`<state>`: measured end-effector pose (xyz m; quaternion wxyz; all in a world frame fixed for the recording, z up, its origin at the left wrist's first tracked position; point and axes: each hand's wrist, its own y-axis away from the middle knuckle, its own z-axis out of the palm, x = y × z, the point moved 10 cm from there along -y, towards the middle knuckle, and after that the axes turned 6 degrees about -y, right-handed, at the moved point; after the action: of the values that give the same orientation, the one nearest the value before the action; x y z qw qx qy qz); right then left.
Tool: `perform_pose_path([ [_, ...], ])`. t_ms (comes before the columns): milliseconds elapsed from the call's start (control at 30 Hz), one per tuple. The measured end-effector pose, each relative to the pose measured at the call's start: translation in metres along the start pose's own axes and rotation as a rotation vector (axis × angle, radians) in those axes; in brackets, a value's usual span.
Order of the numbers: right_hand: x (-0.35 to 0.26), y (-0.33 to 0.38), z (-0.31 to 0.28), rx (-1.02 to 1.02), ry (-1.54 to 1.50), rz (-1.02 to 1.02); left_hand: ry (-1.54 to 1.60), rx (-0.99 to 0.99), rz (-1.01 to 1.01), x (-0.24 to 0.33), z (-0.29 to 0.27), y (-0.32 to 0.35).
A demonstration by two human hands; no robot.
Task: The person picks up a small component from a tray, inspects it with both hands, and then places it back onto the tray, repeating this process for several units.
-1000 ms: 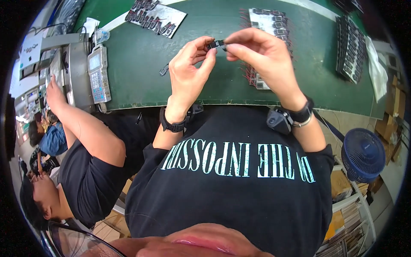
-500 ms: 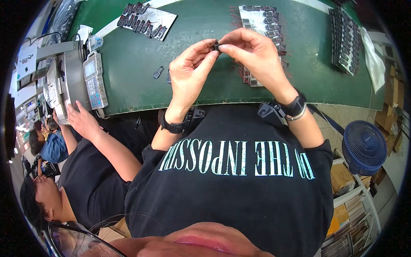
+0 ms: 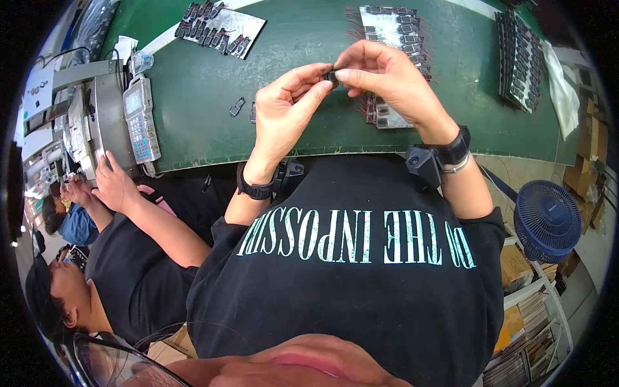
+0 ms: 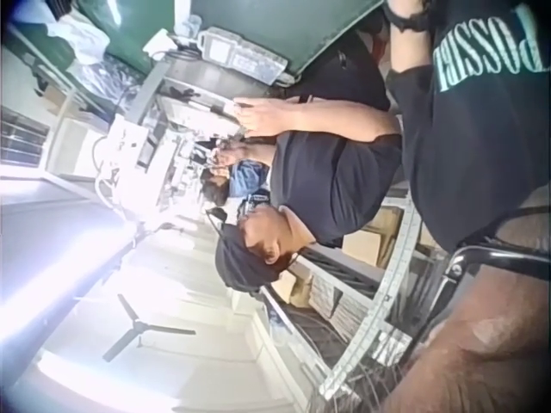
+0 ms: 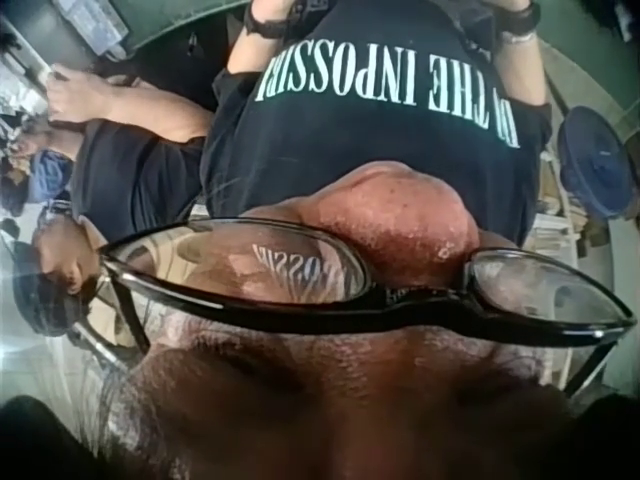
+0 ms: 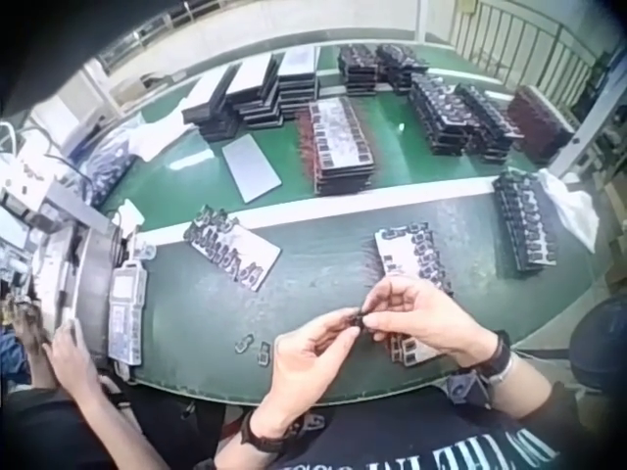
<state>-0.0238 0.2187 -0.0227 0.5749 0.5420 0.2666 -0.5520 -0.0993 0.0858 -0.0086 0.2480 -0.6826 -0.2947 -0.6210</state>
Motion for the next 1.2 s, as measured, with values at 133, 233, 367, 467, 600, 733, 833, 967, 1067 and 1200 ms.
perform_pose_path([
  [133,0.002,0.0,0.0,-0.047,-0.039,0.003,0.018,-0.007,-0.012,0.001,0.003,0.0],
  [233,0.006,0.002,-0.001,-0.032,-0.018,0.021,0.014,-0.006,-0.012,0.003,0.005,0.002],
  [367,0.001,0.002,0.003,-0.039,0.069,-0.074,-0.033,-0.007,0.008,0.002,0.009,0.004],
  [467,0.006,0.004,0.006,-0.051,0.128,-0.056,-0.106,0.003,0.026,0.004,0.013,0.006],
  [600,0.002,0.012,0.005,0.029,0.287,-0.107,-0.17,-0.002,0.002,0.004,0.016,0.008],
  [733,-0.036,0.015,-0.02,0.181,0.52,-0.253,-0.078,-0.017,-0.043,0.009,0.013,0.01],
  [833,-0.058,0.007,-0.055,0.307,0.718,-0.335,-0.069,0.048,0.037,0.022,0.006,0.009],
  [967,-0.074,-0.009,-0.076,0.418,0.959,-0.383,-0.119,-0.051,0.012,0.011,0.014,0.011],
  [1067,-0.071,-0.016,-0.076,0.414,1.011,-0.361,-0.103,-0.059,0.05,0.011,0.017,0.015],
  [1200,-0.072,-0.014,-0.072,0.413,1.052,-0.501,-0.118,-0.07,0.051,0.006,0.018,0.016],
])
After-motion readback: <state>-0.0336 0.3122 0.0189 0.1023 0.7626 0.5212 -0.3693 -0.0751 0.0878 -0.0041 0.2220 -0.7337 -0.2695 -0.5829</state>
